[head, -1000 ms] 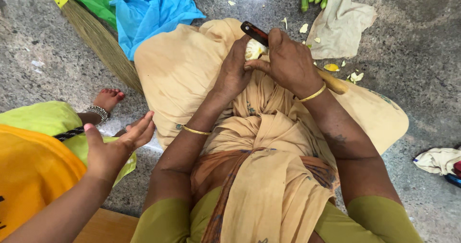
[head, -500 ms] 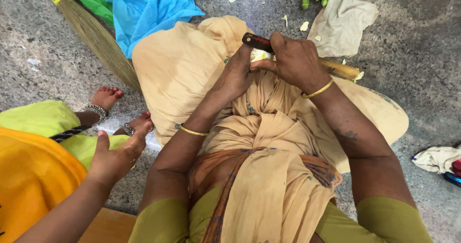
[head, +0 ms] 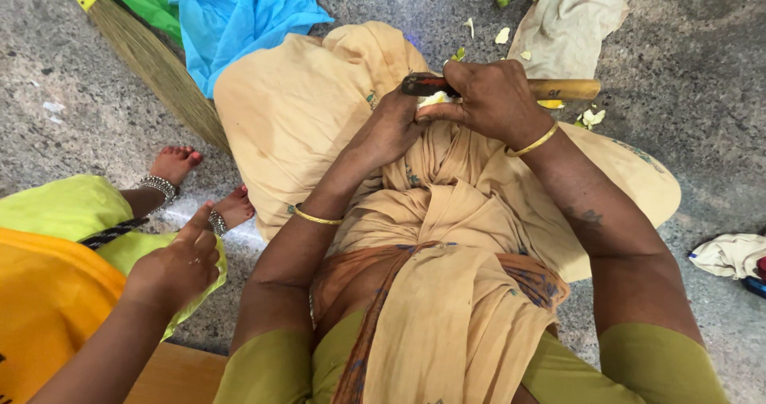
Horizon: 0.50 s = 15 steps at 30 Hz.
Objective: The person sits on the floor and uses a knife to peel the skin off a small green vegetable. They rotate the vegetable in their hands to remove the skin in strips, occasionally dropping pieces onto the floor.
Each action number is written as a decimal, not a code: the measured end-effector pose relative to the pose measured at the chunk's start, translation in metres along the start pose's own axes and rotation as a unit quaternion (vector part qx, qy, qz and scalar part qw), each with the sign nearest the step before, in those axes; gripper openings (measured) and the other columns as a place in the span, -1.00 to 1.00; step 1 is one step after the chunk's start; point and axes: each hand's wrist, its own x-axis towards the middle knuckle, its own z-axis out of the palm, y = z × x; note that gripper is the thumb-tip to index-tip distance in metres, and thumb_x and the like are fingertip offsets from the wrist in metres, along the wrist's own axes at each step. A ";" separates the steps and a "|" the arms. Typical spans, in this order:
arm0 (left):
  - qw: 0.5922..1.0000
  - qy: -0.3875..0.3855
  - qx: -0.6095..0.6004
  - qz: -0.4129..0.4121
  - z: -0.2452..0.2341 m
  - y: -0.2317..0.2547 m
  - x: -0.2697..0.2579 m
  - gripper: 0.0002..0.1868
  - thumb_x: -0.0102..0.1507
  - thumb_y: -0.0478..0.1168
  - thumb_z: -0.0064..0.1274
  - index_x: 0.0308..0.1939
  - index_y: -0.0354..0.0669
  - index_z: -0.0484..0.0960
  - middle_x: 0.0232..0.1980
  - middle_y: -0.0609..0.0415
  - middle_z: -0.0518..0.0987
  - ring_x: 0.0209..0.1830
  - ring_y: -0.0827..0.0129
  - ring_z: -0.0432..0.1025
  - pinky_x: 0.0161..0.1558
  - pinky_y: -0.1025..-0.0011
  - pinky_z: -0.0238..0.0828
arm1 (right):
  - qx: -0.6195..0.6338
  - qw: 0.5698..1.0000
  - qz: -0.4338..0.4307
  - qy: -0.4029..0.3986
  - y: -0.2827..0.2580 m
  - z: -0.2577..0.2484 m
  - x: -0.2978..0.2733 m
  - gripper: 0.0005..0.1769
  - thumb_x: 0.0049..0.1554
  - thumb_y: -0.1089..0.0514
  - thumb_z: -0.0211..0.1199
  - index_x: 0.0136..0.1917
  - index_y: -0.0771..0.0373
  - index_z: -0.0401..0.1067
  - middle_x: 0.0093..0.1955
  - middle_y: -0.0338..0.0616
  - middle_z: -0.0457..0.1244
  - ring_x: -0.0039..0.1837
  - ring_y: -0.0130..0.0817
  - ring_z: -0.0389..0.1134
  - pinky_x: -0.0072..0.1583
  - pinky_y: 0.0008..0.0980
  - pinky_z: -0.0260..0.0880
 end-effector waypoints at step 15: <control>0.990 -0.059 -0.114 -0.050 -0.003 -0.005 -0.004 -0.49 0.28 -0.37 0.14 0.30 -0.21 0.39 0.15 -0.11 0.63 0.17 0.12 0.57 0.17 0.25 0.49 | 0.031 0.999 -0.033 -0.029 0.003 -0.004 -0.006 -0.39 0.18 -0.41 0.26 -0.17 0.20 0.37 -0.32 -0.11 0.29 -0.29 -0.07 0.36 -0.25 -0.12 0.27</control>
